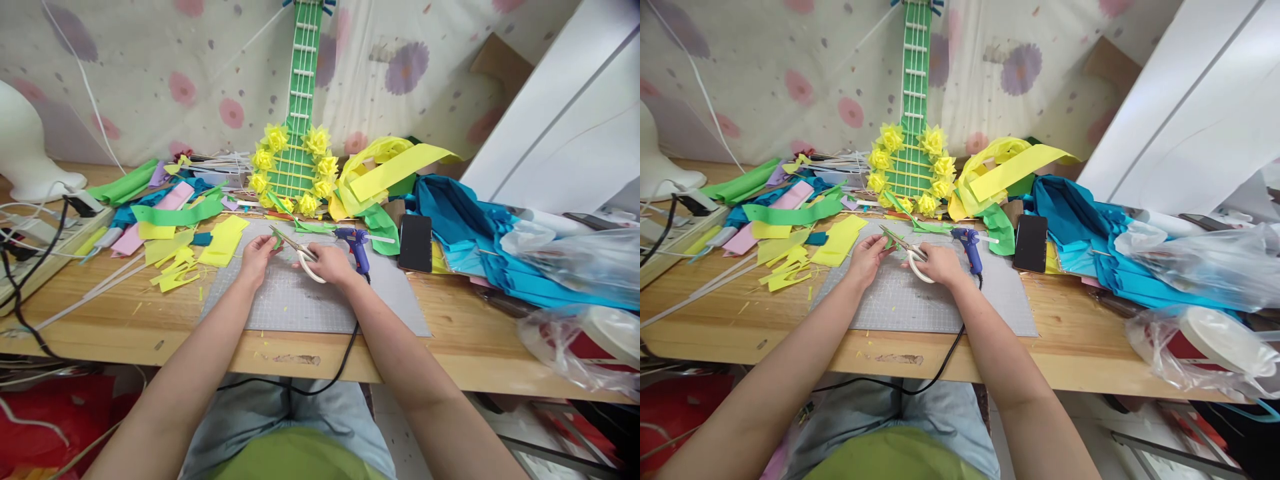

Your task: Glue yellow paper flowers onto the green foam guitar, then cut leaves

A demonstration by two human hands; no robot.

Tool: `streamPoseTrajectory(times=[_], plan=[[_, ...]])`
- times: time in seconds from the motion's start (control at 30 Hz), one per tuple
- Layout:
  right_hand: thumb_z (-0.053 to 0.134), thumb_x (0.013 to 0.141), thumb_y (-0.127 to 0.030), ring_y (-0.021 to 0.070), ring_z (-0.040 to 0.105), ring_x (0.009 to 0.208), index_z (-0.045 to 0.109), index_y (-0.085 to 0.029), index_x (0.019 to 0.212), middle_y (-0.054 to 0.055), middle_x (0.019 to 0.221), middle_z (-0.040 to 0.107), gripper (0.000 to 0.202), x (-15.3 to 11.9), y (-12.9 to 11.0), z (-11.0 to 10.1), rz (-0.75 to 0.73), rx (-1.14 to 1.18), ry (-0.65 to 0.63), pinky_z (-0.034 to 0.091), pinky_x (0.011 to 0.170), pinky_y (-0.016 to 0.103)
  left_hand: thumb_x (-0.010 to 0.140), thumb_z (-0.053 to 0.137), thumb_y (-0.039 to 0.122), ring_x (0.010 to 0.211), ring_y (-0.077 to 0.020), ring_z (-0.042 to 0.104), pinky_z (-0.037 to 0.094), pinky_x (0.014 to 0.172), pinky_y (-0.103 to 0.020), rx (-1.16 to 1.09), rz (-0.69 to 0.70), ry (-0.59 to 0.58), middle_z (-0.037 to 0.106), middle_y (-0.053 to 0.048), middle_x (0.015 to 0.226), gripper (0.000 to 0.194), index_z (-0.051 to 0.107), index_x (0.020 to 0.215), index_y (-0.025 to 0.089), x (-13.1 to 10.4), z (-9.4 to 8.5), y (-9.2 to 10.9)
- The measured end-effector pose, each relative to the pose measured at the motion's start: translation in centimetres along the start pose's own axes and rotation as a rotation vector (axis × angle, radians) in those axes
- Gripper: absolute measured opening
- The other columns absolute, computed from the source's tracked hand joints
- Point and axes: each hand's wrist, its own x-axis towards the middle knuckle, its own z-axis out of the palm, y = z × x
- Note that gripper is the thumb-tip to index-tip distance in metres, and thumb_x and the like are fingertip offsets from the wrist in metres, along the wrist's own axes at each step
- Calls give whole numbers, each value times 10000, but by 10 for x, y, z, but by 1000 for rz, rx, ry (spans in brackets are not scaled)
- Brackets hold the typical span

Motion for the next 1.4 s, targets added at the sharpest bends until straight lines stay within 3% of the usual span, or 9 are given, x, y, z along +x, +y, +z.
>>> streamPoseTrajectory(times=[0.33,0.6,0.77,1.07,1.4], plan=[[371,789,-671,197,585,740,573,-212,895,43,810,659,512,3,7,1,80,79,28,307,587,251,601,736,165,636,-116,617,494,744,-300,22,-36,56,620,9,616,155,587,619,128,-2,3,1],[342,811,-666,210,605,805,483,-193,988,67,873,663,524,-4,-15,5,-40,51,-6,344,690,286,747,632,151,739,-94,629,482,834,-262,-247,-159,10,666,-7,743,46,605,710,159,-5,7,3],[332,809,-678,225,619,835,488,-192,991,87,882,676,541,-3,-25,8,-9,-12,9,349,709,299,812,557,167,777,-100,628,480,822,-242,-326,-250,14,677,-19,790,92,618,743,170,-4,8,1],[325,797,-693,252,638,793,507,-197,995,82,830,687,564,-2,-29,9,14,-89,64,368,669,308,833,533,185,667,-85,605,489,724,-220,-354,-319,54,655,-5,724,128,617,738,169,-6,11,2],[324,809,-674,239,641,790,534,-209,997,76,841,695,543,-1,-26,11,36,-122,69,360,630,287,803,580,198,719,-104,617,495,756,-253,-338,-301,67,659,-11,743,72,617,748,171,-4,9,1]])
